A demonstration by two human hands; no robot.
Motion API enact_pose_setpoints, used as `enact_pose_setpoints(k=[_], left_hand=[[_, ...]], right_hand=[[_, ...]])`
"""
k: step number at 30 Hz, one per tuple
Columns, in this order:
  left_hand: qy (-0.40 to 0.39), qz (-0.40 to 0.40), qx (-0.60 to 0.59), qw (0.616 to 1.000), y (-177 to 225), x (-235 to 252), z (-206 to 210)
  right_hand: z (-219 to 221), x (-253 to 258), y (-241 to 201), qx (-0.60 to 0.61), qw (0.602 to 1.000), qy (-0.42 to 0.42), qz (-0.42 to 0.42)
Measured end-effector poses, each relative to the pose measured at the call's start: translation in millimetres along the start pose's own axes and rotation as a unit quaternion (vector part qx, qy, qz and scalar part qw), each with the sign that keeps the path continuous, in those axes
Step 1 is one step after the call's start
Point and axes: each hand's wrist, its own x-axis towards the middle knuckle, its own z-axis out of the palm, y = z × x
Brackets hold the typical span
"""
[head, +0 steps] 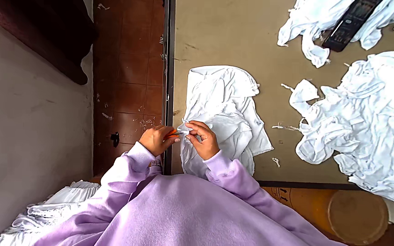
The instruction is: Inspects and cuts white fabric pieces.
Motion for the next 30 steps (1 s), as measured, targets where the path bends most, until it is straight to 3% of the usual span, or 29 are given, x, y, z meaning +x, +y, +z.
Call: enact_pose_setpoints(k=[10,12,15,17,19,21,24,28,30], left_hand=[[0.011,0.044,0.015,0.999,-13.8,5.8,2.5],[-0.013,0.01,0.018,1.0,-18.9,-0.4,-4.1],[-0.129,-0.095,0.03,0.987,-20.8,-6.6,-21.2],[-0.169,-0.14,0.038,0.975,-19.0,-7.2,-28.6],[-0.145,-0.133,0.027,0.98,-17.6,-6.8,-28.4],[-0.109,-0.106,0.006,0.988,-15.6,-1.3,-22.9],[-0.052,-0.067,-0.012,0.996,-11.3,21.7,-9.3],[-0.011,-0.067,0.017,0.998,-6.7,79.4,6.0],[-0.029,-0.098,0.059,0.993,-9.0,114.3,10.7]], right_hand=[[16.8,16.9,-6.1,0.016,0.997,-0.075,-0.03],[23.0,25.0,-12.2,-0.064,0.992,-0.11,-0.012],[23.3,36.8,-31.0,-0.246,0.945,-0.211,0.051],[14.0,39.3,-28.8,-0.288,0.943,-0.162,0.041],[-7.9,41.6,-15.7,-0.315,0.945,-0.068,0.057],[-36.9,44.4,2.1,-0.342,0.931,-0.015,0.129],[-67.2,45.5,39.4,-0.325,0.921,0.024,0.214],[-75.5,49.5,53.8,-0.284,0.928,0.06,0.232],[-70.9,56.4,50.6,-0.29,0.924,0.074,0.239]])
